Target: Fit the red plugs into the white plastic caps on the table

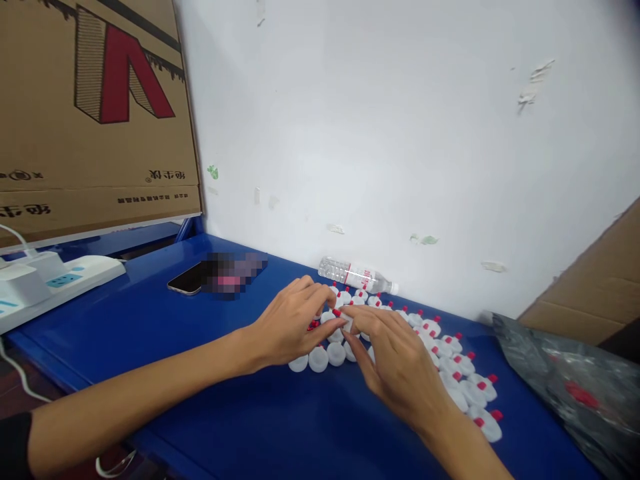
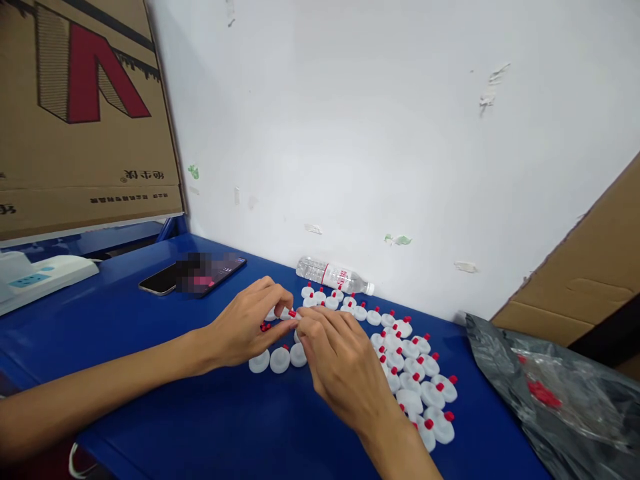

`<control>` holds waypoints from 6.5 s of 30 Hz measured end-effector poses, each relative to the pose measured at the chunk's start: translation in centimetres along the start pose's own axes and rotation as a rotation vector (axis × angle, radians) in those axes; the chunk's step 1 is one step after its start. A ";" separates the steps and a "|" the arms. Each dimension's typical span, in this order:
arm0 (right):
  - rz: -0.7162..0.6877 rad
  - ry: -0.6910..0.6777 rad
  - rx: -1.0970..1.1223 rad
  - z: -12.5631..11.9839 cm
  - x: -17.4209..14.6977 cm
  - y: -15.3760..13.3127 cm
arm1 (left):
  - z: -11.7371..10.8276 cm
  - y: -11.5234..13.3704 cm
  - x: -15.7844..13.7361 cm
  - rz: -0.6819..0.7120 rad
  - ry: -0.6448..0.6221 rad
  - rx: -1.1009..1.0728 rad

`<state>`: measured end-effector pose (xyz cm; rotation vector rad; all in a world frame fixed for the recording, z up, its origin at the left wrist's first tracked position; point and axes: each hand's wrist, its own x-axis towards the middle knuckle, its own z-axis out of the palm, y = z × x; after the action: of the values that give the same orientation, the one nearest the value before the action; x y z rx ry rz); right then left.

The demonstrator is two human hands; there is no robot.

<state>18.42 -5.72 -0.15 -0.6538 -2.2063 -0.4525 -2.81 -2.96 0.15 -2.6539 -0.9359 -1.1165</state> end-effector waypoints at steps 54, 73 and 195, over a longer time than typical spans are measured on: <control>0.660 -0.523 -0.649 -2.1 -2.1 5.3 | 0.8 -1.1 -0.3 -0.157 -0.313 0.041; 0.835 -0.742 -0.447 -3.5 -2.3 6.5 | 0.5 -0.7 -0.2 -0.137 -0.306 0.040; 0.880 -0.533 -0.539 -3.6 -2.4 7.0 | 0.6 -0.9 -0.1 -0.115 -0.319 -0.005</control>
<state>25.94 -2.66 1.11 -2.1067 -1.9656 -0.4209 -3.02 -2.11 -0.47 -2.8679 -1.1498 -0.7237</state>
